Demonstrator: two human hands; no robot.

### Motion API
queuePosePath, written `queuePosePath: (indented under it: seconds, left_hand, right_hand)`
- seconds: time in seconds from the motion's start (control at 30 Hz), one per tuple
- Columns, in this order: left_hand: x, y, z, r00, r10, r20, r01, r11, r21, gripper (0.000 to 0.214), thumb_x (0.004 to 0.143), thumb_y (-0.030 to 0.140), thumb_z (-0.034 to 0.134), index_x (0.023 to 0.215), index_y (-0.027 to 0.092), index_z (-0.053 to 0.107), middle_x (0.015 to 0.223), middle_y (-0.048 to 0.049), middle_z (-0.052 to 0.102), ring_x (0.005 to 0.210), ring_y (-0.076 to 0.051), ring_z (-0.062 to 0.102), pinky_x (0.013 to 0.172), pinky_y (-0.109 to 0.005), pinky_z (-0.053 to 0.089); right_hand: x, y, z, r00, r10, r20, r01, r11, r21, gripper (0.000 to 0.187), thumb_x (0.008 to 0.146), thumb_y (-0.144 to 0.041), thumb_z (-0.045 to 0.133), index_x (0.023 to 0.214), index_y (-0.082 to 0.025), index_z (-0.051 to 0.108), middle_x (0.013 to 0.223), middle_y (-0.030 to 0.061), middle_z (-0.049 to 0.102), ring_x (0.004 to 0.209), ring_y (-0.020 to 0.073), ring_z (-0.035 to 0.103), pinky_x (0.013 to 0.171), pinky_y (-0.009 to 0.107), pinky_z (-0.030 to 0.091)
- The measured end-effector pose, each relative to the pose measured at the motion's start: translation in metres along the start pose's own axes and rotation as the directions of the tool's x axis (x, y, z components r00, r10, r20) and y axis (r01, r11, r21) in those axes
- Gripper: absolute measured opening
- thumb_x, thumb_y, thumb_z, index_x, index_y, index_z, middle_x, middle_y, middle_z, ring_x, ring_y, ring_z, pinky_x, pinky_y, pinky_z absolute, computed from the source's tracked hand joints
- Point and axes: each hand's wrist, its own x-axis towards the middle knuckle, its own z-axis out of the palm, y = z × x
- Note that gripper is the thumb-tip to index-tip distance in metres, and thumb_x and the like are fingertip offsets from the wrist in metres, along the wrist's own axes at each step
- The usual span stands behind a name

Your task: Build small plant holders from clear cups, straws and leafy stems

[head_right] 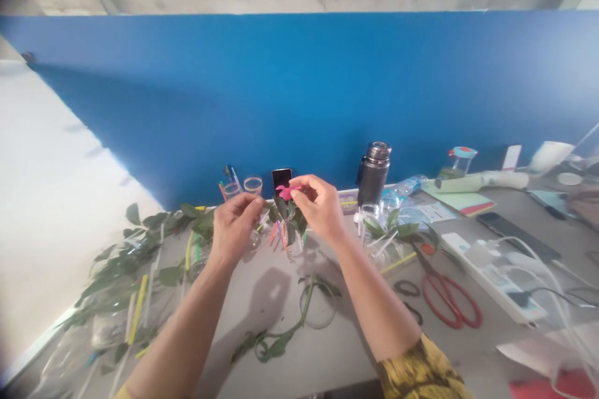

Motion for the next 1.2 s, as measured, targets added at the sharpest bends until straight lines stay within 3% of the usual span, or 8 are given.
queuePosePath:
  seconds: [0.13,0.27,0.47,0.67,0.8,0.93,1.03,1.2]
  left_hand:
    - [0.008,-0.002,0.001,0.998,-0.043,0.035,0.047,0.99,-0.13,0.028,0.084,0.045,0.069,0.076,0.018,0.073,0.06,0.0012,0.059,0.053,-0.011,0.048,0.051,-0.023,0.036]
    - [0.009,-0.001,0.003,0.991,-0.09,0.094,0.109,0.97,-0.219,0.04,0.085,0.056,0.068,0.076,0.016,0.072,0.062,0.0,0.06,0.052,-0.01,0.048,0.049,-0.022,0.035]
    - [0.01,-0.001,0.008,0.993,-0.095,0.075,0.113,0.949,-0.293,0.028,0.076,0.042,0.078,0.069,0.018,0.067,0.055,0.0044,0.053,0.048,-0.007,0.041,0.048,-0.021,0.031]
    - [0.017,-0.009,0.01,0.984,-0.155,0.09,0.179,0.868,-0.464,0.03,0.073,0.043,0.079,0.075,0.018,0.063,0.063,0.0028,0.061,0.05,-0.007,0.046,0.049,-0.02,0.034]
    - [0.021,-0.014,0.007,0.988,-0.154,0.006,0.148,0.935,-0.321,0.023,0.076,0.039,0.074,0.077,0.019,0.061,0.059,0.0029,0.061,0.048,-0.01,0.05,0.05,-0.022,0.039]
    - [0.02,-0.015,0.003,0.992,0.029,-0.127,-0.034,0.999,-0.042,0.013,0.08,0.024,0.065,0.093,0.02,0.068,0.068,0.0024,0.068,0.056,-0.012,0.058,0.057,-0.023,0.044]
    - [0.018,-0.014,0.002,0.985,0.162,-0.063,-0.154,0.981,0.117,0.025,0.081,0.015,0.053,0.088,0.021,0.076,0.085,-0.0018,0.075,0.074,-0.015,0.067,0.07,-0.026,0.05]
    - [0.014,-0.005,-0.001,0.99,0.107,0.097,-0.122,0.979,0.166,0.022,0.075,0.014,0.055,0.072,0.02,0.076,0.076,-0.0024,0.072,0.069,-0.016,0.064,0.065,-0.027,0.046]
  right_hand:
    - [-0.002,-0.006,0.002,1.0,-0.019,0.023,0.018,1.0,0.022,0.016,0.087,-0.03,0.069,0.099,-0.022,0.076,0.085,0.0025,0.074,0.065,0.0151,0.062,0.058,0.027,0.048]
    - [0.001,-0.004,0.01,0.995,-0.063,0.071,0.061,0.998,0.028,0.018,0.087,-0.03,0.069,0.102,-0.021,0.074,0.087,0.0029,0.074,0.071,0.0155,0.065,0.064,0.028,0.051]
    - [0.005,-0.006,0.014,0.982,-0.091,0.163,0.092,0.996,0.001,0.018,0.088,-0.027,0.067,0.103,-0.021,0.074,0.096,0.0035,0.075,0.079,0.0155,0.067,0.069,0.027,0.053]
    - [0.011,-0.001,0.006,0.996,-0.058,0.065,0.063,0.995,-0.074,0.021,0.088,-0.026,0.065,0.106,-0.02,0.074,0.092,0.003,0.075,0.065,0.0132,0.062,0.059,0.026,0.048]
    - [0.01,0.008,0.006,0.99,0.002,0.144,0.021,0.988,-0.154,0.032,0.087,-0.02,0.06,0.115,-0.021,0.075,0.108,0.0051,0.079,0.06,0.0118,0.061,0.057,0.027,0.049]
    - [0.006,0.009,0.009,0.972,0.027,0.235,0.019,0.981,-0.191,0.038,0.089,-0.017,0.055,0.122,-0.022,0.074,0.121,0.006,0.077,0.055,0.0093,0.061,0.059,0.027,0.051]
    - [0.005,0.008,0.012,0.967,-0.002,0.255,0.055,0.978,-0.203,0.029,0.093,-0.021,0.057,0.114,-0.022,0.077,0.11,0.0052,0.078,0.059,0.0112,0.063,0.061,0.028,0.051]
    - [0.006,0.007,0.016,0.967,-0.103,0.233,0.159,0.959,-0.236,0.015,0.091,-0.02,0.064,0.093,-0.023,0.078,0.09,0.0032,0.077,0.082,0.018,0.07,0.073,0.029,0.051]
